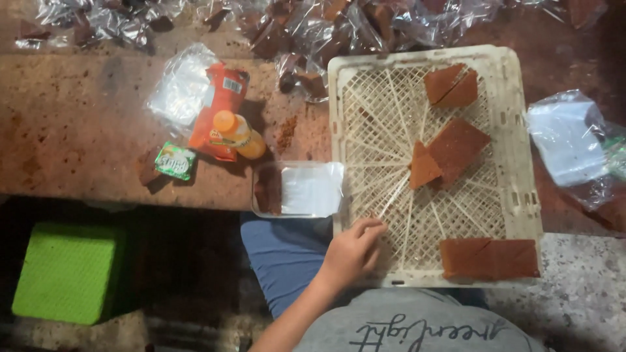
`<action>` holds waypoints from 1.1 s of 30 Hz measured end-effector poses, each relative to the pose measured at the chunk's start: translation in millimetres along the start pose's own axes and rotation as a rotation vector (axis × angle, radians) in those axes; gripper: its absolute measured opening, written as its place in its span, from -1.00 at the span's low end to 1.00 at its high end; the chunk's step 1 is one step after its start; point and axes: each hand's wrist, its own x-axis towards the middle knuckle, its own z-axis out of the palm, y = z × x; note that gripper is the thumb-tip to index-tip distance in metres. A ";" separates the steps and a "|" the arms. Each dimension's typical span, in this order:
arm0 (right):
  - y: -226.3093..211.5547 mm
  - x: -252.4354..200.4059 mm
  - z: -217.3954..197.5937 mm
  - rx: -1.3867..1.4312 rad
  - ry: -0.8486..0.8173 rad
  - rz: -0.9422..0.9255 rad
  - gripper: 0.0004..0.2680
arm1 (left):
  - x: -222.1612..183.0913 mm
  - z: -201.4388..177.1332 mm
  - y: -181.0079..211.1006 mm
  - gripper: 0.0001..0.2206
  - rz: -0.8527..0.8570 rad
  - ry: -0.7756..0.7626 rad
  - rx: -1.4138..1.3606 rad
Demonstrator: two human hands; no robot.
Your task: Packaging pre-cut brown food items into individual plastic bags on a production table.
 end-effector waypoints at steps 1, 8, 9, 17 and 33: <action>18.3 -1.3 3.5 0.019 -0.005 0.108 -0.69 | 1.4 -2.8 2.0 -0.65 -0.005 -0.006 -0.051; -247.1 -82.6 118.4 -0.287 0.042 0.170 -0.59 | 5.9 3.5 -2.5 -0.78 0.034 -0.101 0.005; -269.0 -89.6 129.7 0.038 -0.055 0.045 -0.55 | 5.6 -1.1 -0.7 -0.79 -0.008 -0.118 -0.070; -299.9 -23.8 151.6 -0.040 -0.047 -0.610 -0.70 | 9.8 -69.9 -26.2 -0.90 -0.036 0.225 0.188; -318.7 -3.2 194.4 -0.334 -0.044 -0.485 -0.66 | 22.5 -60.9 -78.2 -0.69 -0.525 0.314 -0.071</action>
